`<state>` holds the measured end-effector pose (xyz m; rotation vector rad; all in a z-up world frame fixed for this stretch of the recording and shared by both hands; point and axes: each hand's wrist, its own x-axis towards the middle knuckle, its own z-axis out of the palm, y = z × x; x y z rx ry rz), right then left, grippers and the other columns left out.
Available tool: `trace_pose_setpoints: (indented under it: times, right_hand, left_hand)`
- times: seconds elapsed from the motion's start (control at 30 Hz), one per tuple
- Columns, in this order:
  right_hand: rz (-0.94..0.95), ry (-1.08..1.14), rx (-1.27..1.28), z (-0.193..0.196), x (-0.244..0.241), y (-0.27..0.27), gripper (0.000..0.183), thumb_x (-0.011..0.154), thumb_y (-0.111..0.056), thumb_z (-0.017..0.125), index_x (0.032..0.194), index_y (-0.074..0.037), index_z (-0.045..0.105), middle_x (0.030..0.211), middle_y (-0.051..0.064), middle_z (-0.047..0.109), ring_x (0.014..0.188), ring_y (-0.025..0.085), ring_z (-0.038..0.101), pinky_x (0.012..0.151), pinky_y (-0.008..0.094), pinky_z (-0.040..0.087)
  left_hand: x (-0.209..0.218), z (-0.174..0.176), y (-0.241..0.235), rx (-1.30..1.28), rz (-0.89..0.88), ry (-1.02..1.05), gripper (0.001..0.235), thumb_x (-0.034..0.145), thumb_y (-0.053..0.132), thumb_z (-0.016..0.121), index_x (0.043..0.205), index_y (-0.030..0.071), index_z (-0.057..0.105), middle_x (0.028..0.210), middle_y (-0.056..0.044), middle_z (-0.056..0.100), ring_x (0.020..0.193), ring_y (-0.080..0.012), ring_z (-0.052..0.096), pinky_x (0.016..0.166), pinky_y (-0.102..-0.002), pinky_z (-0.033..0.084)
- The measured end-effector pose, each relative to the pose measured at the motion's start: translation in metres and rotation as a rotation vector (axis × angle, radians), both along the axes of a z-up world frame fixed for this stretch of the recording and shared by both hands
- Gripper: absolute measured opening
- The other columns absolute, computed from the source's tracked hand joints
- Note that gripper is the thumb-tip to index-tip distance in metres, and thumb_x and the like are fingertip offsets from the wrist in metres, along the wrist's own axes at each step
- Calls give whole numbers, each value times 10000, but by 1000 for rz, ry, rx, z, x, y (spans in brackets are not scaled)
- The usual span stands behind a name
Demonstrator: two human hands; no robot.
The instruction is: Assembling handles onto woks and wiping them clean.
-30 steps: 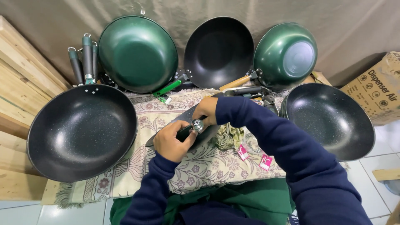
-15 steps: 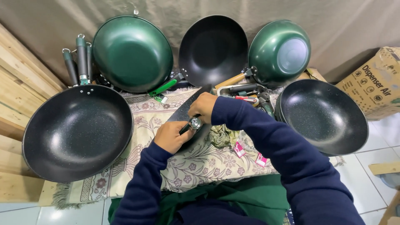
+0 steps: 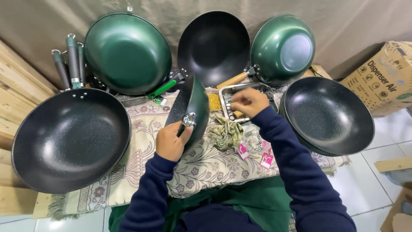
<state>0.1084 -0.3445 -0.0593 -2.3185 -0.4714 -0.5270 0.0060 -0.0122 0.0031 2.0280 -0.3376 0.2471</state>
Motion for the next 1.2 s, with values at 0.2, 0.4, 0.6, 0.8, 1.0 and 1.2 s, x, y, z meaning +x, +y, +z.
trace_pose_setpoints:
  times: [0.2,0.4,0.6,0.8,1.0,1.2]
  right_hand:
    - [-221,696,-533,-126,-6,-61,187,822,-425,765,999,-395,818,942,-55,810,1037,237,748,962,397,588]
    - [-435,807,-690,-192,-19,-72,336,851,-353,694,1171,-418,777,1049,-61,807,1111,217,735,1002,371,578]
    - [-445,650,-775,-193,-26,-66,267,888,-319,653,1106,-315,807,1099,0,752,1048,235,749,934,386,611]
    - [-485,615,-763,-239,-7,-82,246,897,-278,619,1058,-248,802,1039,20,728,1002,250,757,893,405,623]
    - [-454,660,-769,-229,-2,-85,288,924,-179,557,1051,-106,805,999,113,760,1015,310,764,898,429,625]
    - [-450,684,-783,-214,-1,-81,271,909,-194,585,1027,-91,805,991,139,766,1008,321,765,884,434,624]
  left_hand:
    - [2,-13,-4,-66,75,-98,500,991,364,623,566,129,504,468,-45,454,475,-206,534,491,-290,445]
    - [-1,-11,-8,-78,101,-130,531,1000,406,615,566,119,511,469,-56,468,468,-212,524,488,-297,446]
    - [-2,-13,-9,-91,104,-138,515,992,380,631,566,109,530,473,-76,487,472,-232,541,488,-305,451]
    - [-3,-12,-8,-122,98,-154,537,992,418,628,571,101,524,477,-93,486,477,-248,545,488,-316,445]
    - [-2,-14,-6,-113,98,-149,511,974,356,642,543,116,507,451,-63,460,442,-226,493,473,-313,423]
    - [-3,-11,-4,-121,77,-140,506,976,334,644,535,125,510,448,-41,452,432,-179,481,457,-271,413]
